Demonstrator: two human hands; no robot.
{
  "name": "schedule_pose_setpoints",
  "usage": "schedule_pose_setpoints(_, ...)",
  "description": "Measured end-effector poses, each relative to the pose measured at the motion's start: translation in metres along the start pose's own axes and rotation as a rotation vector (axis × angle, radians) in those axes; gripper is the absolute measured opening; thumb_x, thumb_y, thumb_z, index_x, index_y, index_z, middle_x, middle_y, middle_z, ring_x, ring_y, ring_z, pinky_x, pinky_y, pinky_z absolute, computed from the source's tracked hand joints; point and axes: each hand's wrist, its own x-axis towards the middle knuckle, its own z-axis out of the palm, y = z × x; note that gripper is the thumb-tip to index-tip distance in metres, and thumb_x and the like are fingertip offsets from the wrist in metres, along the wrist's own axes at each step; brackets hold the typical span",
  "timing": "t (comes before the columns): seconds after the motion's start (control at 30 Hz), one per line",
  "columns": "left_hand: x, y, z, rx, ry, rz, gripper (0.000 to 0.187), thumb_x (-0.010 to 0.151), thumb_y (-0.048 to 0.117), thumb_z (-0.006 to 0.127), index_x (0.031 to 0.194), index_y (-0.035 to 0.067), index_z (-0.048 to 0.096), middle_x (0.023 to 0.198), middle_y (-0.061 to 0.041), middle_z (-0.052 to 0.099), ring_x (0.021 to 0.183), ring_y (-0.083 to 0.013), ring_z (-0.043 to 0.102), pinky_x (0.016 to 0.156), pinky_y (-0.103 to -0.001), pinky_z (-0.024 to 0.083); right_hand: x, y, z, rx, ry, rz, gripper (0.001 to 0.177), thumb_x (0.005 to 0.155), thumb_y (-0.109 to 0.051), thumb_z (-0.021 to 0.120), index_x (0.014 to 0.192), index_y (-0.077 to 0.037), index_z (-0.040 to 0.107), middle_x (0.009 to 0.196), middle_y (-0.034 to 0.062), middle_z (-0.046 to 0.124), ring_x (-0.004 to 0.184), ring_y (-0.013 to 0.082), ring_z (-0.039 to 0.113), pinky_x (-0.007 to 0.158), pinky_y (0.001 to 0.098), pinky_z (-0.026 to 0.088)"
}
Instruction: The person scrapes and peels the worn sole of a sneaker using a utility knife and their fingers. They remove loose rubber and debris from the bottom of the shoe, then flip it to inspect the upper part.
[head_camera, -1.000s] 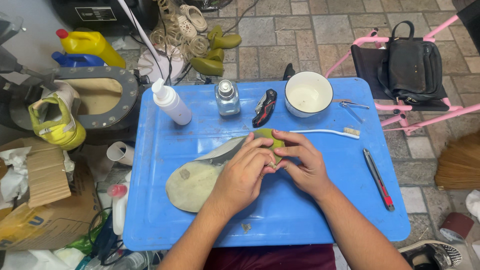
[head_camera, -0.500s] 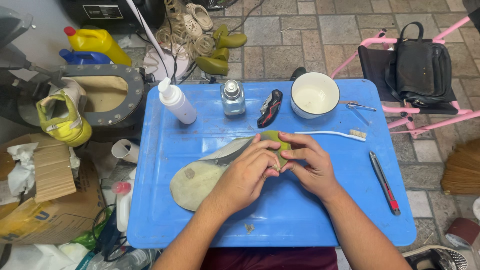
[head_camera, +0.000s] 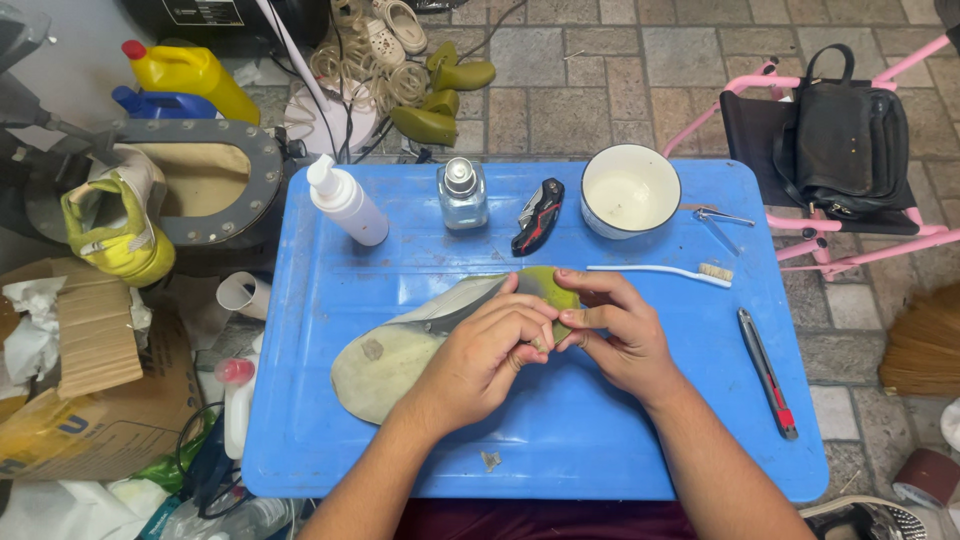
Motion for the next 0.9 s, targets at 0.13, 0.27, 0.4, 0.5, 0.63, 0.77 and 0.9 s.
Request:
schedule_pose_setpoints(0.13,-0.002,-0.003,0.001,-0.033,-0.003,-0.011,0.01,0.094,0.002,0.067,0.095,0.006,0.058,0.101,-0.003,0.068,0.12,-0.0247,0.068,0.13,-0.057,0.032,0.005,-0.012,-0.001,-0.04,-0.023,-0.007,0.028,0.084,0.003,0.078,0.11,-0.007,0.072,0.141,0.0145,0.058,0.138,0.0325,0.058,0.117,0.0445,0.052)
schedule_pose_setpoints(0.27,0.0,-0.003,0.0,-0.026,0.028,-0.009,0.009,0.093,0.006,0.07,0.094,0.006,0.061,0.101,-0.004,0.068,0.121,-0.0254,0.066,0.128,-0.054,0.035,0.014,-0.04,-0.005,-0.278,-0.07,-0.046,0.028,0.077,-0.005,0.082,0.104,-0.008,0.073,0.139,0.0155,0.059,0.135,0.0366,0.057,0.114,0.0481,0.047)
schedule_pose_setpoints(0.4,0.002,-0.003,0.001,-0.022,0.055,-0.02,0.009,0.094,0.007,0.07,0.094,0.006,0.061,0.102,-0.003,0.068,0.122,-0.0254,0.066,0.129,-0.052,0.037,0.018,-0.06,0.001,-0.487,-0.057,-0.129,0.031,0.071,-0.012,0.085,0.1,-0.01,0.075,0.129,0.0122,0.062,0.124,0.0366,0.057,0.113,0.0519,0.044)
schedule_pose_setpoints(0.5,0.001,-0.004,0.001,-0.013,0.053,-0.008,0.007,0.094,0.008,0.071,0.094,0.007,0.064,0.102,-0.003,0.069,0.123,-0.0257,0.066,0.128,-0.052,0.037,0.012,-0.068,0.009,-0.673,-0.008,-0.169,0.033,0.067,0.001,0.08,0.099,-0.006,0.075,0.116,0.0089,0.067,0.104,0.0317,0.061,0.09,0.0424,0.051)
schedule_pose_setpoints(0.63,0.0,-0.004,0.001,-0.003,0.051,-0.001,0.007,0.094,0.009,0.071,0.095,0.007,0.064,0.103,-0.003,0.068,0.122,-0.0257,0.066,0.129,-0.052,0.037,0.005,-0.064,0.015,-0.541,0.029,-0.086,0.029,0.071,0.006,0.077,0.097,-0.004,0.071,0.107,0.0071,0.068,0.096,0.0267,0.065,0.082,0.0367,0.053)
schedule_pose_setpoints(0.77,-0.002,-0.002,0.003,0.001,0.046,0.009,0.008,0.096,0.011,0.069,0.098,0.006,0.064,0.104,-0.004,0.068,0.126,-0.0277,0.064,0.129,-0.053,0.036,0.003,-0.052,0.01,-0.384,0.021,-0.034,0.022,0.076,0.0,0.079,0.095,-0.007,0.071,0.102,0.0034,0.07,0.09,0.0217,0.065,0.08,0.0333,0.052)
schedule_pose_setpoints(0.9,-0.003,0.0,0.007,0.061,0.061,0.016,0.006,0.099,0.012,0.067,0.101,0.006,0.065,0.103,-0.006,0.069,0.132,-0.0319,0.063,0.127,-0.054,0.037,0.001,-0.044,0.008,-0.266,0.002,0.054,0.013,0.083,-0.006,0.078,0.094,-0.007,0.072,0.103,0.0035,0.07,0.092,0.0201,0.062,0.083,0.0316,0.049)
